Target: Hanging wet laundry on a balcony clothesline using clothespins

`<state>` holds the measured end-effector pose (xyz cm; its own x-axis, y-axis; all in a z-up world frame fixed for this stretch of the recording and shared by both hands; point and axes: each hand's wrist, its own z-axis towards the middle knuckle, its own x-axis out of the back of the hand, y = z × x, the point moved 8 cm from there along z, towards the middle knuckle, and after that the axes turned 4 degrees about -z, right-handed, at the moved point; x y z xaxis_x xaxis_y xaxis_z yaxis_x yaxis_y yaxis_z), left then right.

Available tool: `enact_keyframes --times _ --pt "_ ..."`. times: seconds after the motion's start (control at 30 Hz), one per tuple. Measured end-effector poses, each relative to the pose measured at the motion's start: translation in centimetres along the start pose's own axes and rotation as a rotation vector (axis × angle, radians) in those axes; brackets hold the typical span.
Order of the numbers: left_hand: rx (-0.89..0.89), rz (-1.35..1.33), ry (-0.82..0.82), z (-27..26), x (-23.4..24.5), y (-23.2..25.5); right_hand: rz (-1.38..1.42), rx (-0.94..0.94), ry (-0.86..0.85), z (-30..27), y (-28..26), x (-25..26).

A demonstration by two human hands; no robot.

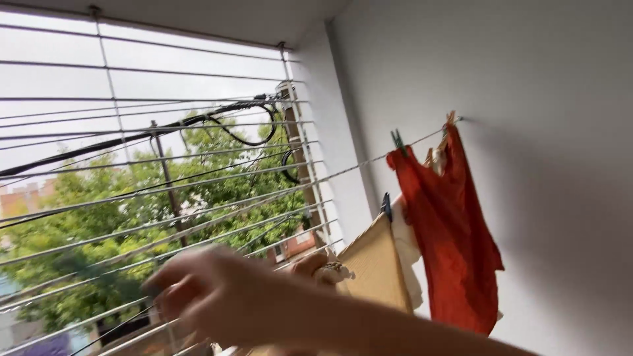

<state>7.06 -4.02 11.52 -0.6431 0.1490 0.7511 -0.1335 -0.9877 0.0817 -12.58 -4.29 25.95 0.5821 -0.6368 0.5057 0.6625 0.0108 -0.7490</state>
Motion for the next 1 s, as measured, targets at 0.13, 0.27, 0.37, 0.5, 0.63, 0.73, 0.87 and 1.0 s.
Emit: enact_keyframes --times 0.13,0.27,0.37,0.5,0.63,0.73,0.87,1.0 --pt "-0.040 0.031 0.021 6.3 9.4 8.6 -0.055 -0.052 0.399 -3.3 1.1 13.3" --pt "-0.173 -0.367 0.165 7.4 16.1 15.1 -0.503 -0.033 0.933 -8.4 2.7 26.4" --pt "-0.204 -0.384 0.174 10.8 16.6 17.4 -0.672 0.042 1.142 -11.2 2.7 32.7" --pt "-0.196 -0.270 0.217 17.6 15.2 18.7 -1.044 0.068 1.185 -13.8 2.9 38.4" --pt "-0.203 -0.398 0.016 23.9 12.2 18.1 -1.429 0.124 1.073 -13.8 2.7 39.9" --pt "-0.016 -0.399 0.029 26.4 11.7 17.1 -1.514 0.072 0.930 -12.6 3.4 40.1" --pt "-0.045 -0.343 0.137 28.3 11.7 17.4 -1.627 0.160 0.851 -11.3 5.0 40.1" --pt "-0.012 -0.190 0.262 31.8 11.1 16.7 -1.677 0.252 0.835 -9.8 6.2 39.9"
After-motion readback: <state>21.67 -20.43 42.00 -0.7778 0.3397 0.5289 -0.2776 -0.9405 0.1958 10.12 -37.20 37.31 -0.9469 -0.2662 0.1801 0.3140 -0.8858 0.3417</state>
